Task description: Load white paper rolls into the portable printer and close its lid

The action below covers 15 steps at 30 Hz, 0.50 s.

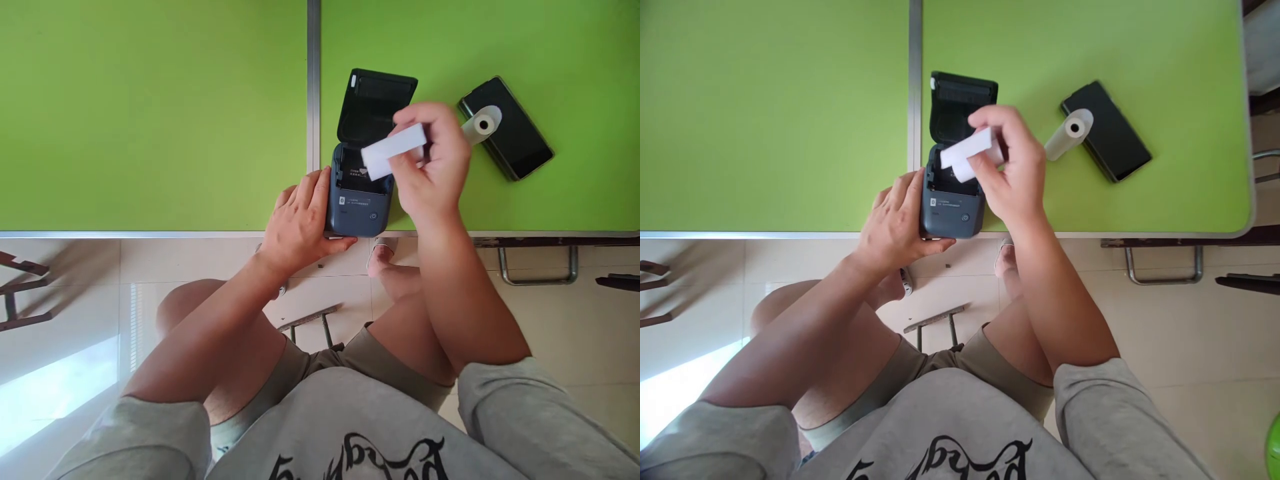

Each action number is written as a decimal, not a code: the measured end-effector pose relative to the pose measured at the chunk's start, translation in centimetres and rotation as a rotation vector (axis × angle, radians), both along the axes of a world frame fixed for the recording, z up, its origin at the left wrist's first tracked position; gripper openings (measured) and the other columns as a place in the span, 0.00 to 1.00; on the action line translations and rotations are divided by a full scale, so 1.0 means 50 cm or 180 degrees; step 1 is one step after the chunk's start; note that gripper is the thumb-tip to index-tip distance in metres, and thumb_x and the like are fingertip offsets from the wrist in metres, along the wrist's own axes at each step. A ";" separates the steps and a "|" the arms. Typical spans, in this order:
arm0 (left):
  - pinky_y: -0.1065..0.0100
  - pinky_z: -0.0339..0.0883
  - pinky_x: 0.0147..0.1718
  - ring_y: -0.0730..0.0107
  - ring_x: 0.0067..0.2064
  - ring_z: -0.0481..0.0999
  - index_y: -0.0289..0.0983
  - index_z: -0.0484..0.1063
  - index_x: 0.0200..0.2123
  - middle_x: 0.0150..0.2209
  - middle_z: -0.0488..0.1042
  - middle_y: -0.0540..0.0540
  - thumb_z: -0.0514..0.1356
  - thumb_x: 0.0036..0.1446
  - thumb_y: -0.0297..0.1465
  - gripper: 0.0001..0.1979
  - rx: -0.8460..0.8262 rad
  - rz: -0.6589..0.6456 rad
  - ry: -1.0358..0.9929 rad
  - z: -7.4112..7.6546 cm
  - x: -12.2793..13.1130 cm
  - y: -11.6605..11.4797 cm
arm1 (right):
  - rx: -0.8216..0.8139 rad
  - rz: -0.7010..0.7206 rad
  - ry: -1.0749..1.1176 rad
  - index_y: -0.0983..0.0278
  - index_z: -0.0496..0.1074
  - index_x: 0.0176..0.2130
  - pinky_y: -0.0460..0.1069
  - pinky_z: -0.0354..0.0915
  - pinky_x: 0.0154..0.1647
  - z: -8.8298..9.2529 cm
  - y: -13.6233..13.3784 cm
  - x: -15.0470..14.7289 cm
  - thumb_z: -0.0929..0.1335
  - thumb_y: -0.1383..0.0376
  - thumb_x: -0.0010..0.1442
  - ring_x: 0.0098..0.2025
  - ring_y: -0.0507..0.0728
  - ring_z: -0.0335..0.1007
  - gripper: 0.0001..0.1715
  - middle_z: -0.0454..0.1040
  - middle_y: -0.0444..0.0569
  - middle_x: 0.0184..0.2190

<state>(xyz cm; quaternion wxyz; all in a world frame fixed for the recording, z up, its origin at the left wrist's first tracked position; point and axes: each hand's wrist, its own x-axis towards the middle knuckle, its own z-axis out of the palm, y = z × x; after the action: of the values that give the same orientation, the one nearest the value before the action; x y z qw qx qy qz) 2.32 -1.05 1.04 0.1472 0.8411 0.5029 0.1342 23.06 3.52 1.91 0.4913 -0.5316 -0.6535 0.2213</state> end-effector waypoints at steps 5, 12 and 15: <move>0.52 0.68 0.59 0.52 0.61 0.72 0.32 0.63 0.62 0.59 0.70 0.32 0.38 0.58 0.68 0.51 0.0272 -0.0028 -0.0924 0.024 -0.007 0.010 | 0.0560 -0.0282 0.0723 0.55 0.64 0.42 0.51 0.69 0.45 0.002 0.026 -0.004 0.62 0.41 0.62 0.38 0.54 0.65 0.23 0.64 0.46 0.39; 0.51 0.74 0.50 0.57 0.51 0.77 0.44 0.66 0.51 0.47 0.74 0.42 0.32 0.61 0.66 0.41 0.0401 0.0240 -0.1420 0.068 0.022 0.031 | 0.0793 0.0141 0.0762 0.52 0.65 0.40 0.52 0.70 0.44 0.035 0.006 -0.035 0.63 0.41 0.62 0.40 0.56 0.66 0.20 0.65 0.46 0.38; 0.55 0.75 0.47 0.59 0.50 0.77 0.43 0.62 0.57 0.52 0.71 0.42 0.38 0.56 0.71 0.44 0.0432 0.0171 -0.1445 0.072 0.042 0.042 | 0.0729 0.0319 0.0732 0.52 0.66 0.40 0.51 0.70 0.47 0.048 -0.015 -0.056 0.64 0.47 0.65 0.42 0.54 0.69 0.14 0.66 0.44 0.39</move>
<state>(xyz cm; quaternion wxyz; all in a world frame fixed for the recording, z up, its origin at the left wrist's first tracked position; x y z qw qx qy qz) 4.44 1.06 4.64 0.1960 0.7836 0.4689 0.3572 20.25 2.76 4.32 0.6086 -0.4101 -0.6396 0.2289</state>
